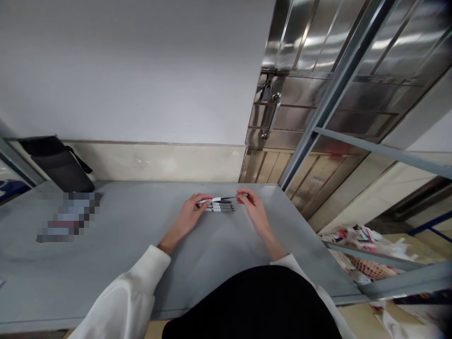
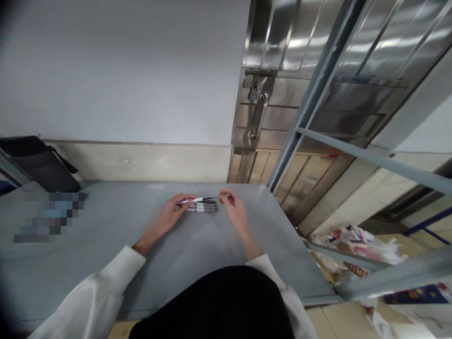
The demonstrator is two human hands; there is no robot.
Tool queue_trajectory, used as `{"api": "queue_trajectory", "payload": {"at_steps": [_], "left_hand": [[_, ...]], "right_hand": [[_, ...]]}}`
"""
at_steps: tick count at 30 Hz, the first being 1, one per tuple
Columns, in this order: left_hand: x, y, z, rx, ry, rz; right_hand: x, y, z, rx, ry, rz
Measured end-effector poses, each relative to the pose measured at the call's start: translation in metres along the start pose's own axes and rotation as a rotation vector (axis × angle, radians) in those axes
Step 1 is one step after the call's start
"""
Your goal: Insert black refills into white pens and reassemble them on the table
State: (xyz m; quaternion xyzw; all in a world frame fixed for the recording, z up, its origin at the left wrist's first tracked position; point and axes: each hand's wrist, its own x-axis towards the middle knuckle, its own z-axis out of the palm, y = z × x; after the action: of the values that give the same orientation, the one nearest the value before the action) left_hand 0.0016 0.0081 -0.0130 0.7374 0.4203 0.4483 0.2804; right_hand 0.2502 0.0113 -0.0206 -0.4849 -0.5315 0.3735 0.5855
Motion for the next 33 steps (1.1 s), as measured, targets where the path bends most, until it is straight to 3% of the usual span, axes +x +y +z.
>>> {"api": "queue_trajectory", "payload": {"at_steps": [12,19,25,33], "left_hand": [[-0.001,0.001,0.001,-0.024,-0.073,0.014],[-0.002,0.004,0.001,-0.036,-0.071,0.013],[-0.001,0.007,-0.001,-0.015,-0.087,0.017],[-0.001,0.008,0.000,-0.009,-0.104,0.021]], "right_hand": [[-0.015,-0.022,0.013,-0.065,-0.229,-0.027],[-0.014,-0.017,0.012,-0.082,-0.232,-0.028],[-0.017,-0.026,0.014,-0.095,-0.218,-0.041],[-0.019,-0.028,0.019,-0.127,-0.200,0.031]]}}
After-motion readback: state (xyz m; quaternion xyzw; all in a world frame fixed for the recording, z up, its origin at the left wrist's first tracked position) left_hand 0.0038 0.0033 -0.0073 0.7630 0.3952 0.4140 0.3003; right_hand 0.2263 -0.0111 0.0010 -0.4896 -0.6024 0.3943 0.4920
